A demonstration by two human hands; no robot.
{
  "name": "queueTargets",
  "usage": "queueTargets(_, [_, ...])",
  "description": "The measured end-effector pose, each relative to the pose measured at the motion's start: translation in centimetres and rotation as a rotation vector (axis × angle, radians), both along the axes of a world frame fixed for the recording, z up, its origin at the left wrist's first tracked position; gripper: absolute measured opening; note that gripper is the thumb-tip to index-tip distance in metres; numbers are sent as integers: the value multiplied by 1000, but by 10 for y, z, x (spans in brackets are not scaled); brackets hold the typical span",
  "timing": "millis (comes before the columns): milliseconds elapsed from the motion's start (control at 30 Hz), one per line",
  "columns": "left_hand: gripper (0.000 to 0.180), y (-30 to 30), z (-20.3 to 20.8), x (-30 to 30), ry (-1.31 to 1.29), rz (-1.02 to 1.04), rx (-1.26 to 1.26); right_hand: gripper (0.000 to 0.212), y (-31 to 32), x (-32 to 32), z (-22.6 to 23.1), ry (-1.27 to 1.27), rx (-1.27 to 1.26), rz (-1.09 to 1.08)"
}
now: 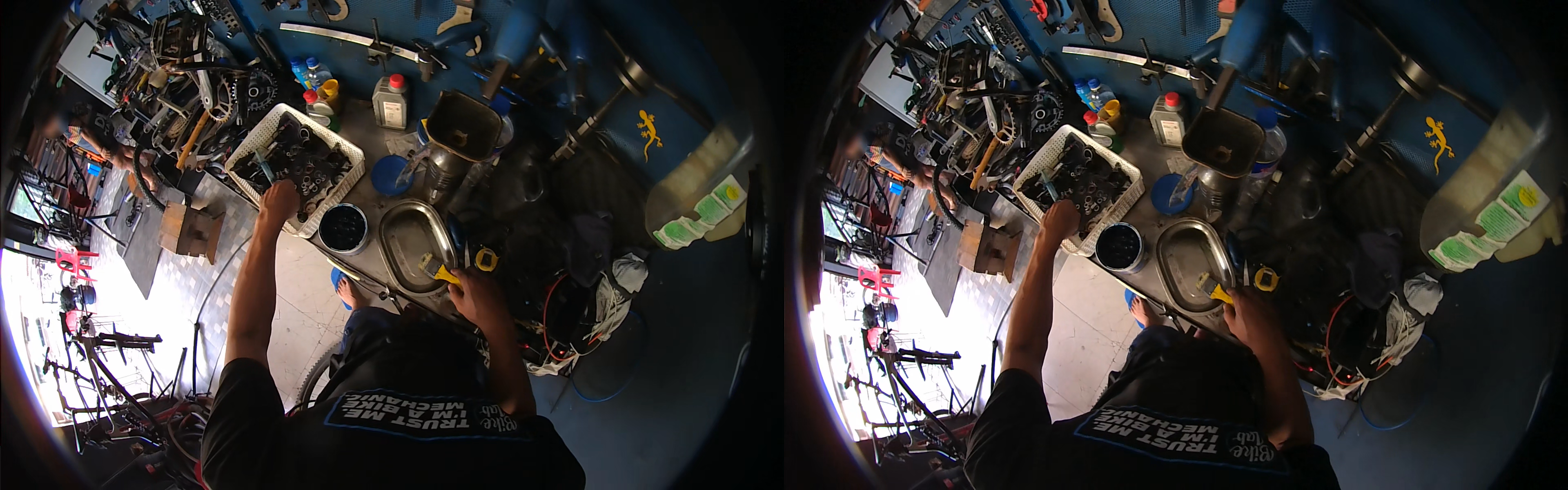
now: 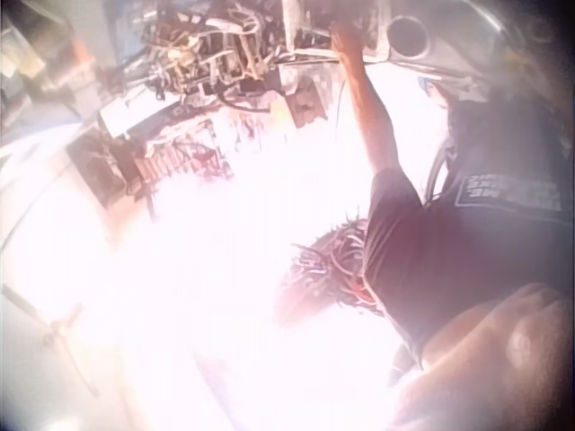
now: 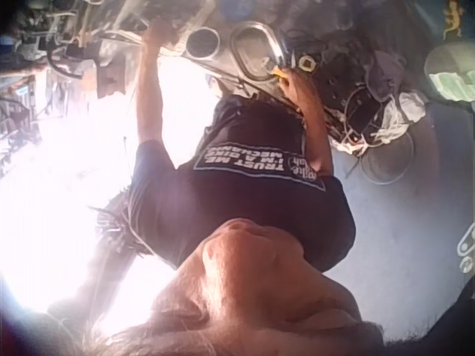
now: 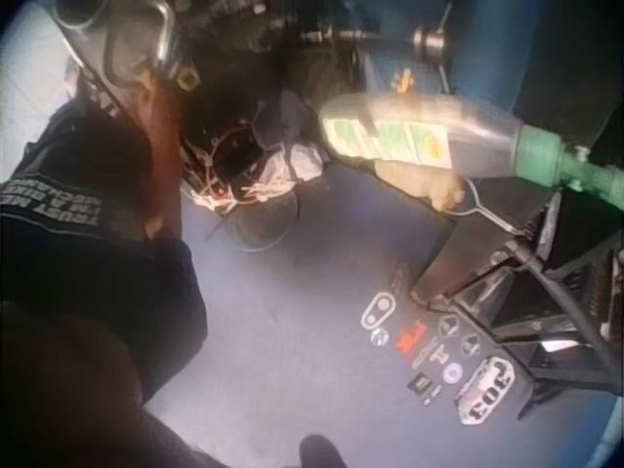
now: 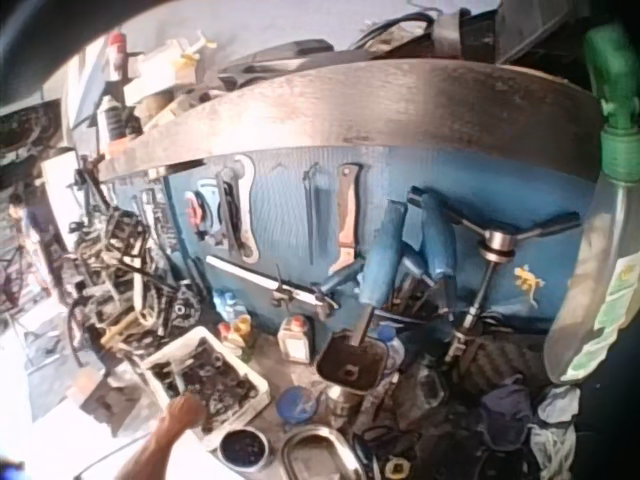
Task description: The person scrubs small bicycle parts in a metal tray using a brush and liquid, then wipes them with a cloth. The person repeatedly picks up parts, scrubs them, and places them back into a basket.
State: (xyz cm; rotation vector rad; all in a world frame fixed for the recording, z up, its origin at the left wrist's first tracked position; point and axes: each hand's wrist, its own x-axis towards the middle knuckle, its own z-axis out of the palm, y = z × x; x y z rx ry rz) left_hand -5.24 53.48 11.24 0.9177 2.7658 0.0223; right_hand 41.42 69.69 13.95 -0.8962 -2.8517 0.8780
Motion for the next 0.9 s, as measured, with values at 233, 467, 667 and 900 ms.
queueTargets(233, [20,-1,-7,-7,17,-39,48,30,-2,-22,-16,7,113,-47])
queueTargets(467, [19,-4,-11,-37,-31,-108,-17,32,2,-19,-30,102,185,-19])
queueTargets(667, [17,-14,9,-23,106,-148,317,30,4,-9,-29,122,146,-58])
queueTargets(900, [16,-57,46,19,265,18,452,33,2,-21,3,166,135,10])
